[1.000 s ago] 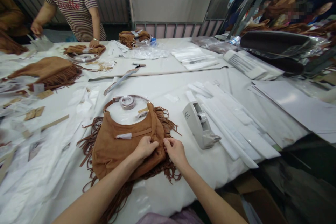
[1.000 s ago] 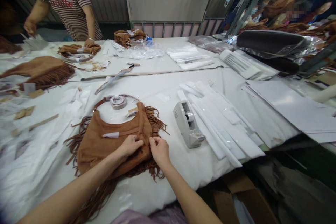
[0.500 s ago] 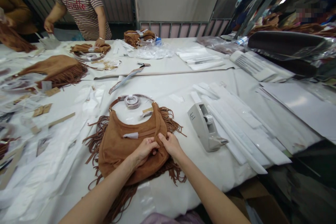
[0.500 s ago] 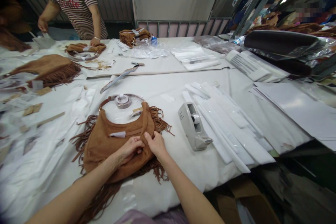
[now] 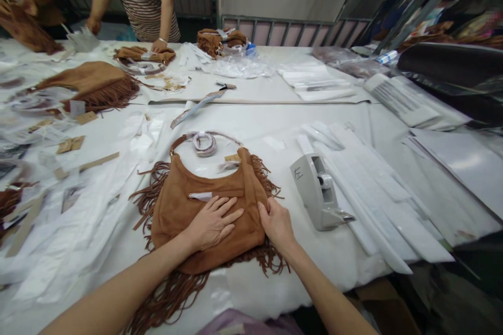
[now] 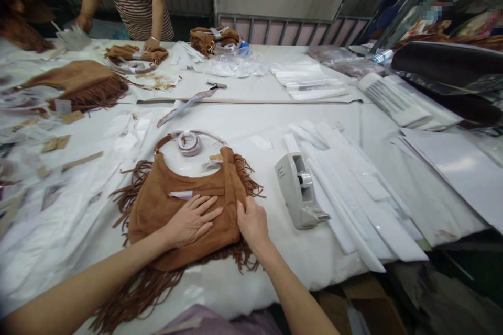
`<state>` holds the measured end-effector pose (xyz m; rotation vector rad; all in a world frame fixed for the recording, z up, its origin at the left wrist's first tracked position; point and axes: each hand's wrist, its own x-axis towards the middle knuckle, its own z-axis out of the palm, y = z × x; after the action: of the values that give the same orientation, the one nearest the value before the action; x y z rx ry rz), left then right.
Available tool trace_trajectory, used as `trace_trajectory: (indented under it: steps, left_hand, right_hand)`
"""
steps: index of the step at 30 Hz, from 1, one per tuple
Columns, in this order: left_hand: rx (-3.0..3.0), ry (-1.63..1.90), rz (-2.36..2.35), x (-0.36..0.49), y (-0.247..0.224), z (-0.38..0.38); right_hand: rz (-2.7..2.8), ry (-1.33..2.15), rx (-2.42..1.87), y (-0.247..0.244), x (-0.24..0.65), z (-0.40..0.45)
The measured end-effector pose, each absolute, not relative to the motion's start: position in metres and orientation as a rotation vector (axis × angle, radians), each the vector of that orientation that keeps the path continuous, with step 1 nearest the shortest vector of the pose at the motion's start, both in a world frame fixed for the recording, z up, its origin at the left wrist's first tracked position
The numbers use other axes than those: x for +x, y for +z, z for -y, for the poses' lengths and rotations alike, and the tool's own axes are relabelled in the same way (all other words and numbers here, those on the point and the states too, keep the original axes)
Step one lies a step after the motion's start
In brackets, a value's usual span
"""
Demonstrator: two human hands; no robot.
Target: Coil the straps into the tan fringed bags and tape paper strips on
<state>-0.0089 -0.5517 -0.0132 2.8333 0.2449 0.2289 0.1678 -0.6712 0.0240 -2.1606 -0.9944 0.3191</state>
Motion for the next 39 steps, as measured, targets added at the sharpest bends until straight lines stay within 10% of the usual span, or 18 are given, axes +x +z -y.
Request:
trace_trajectory:
  steps: [9, 39]
  left_hand:
    - [2.908, 0.281, -0.318, -0.008, -0.014, 0.550]
    - [3.117, 0.367, -0.481, -0.057, -0.029, 0.528]
  right_hand:
    - [0.852, 0.700, -2.062, -0.003, 0.198, 0.674]
    - [0.809, 0.190, -2.078, 0.023, 0.198, 0.681]
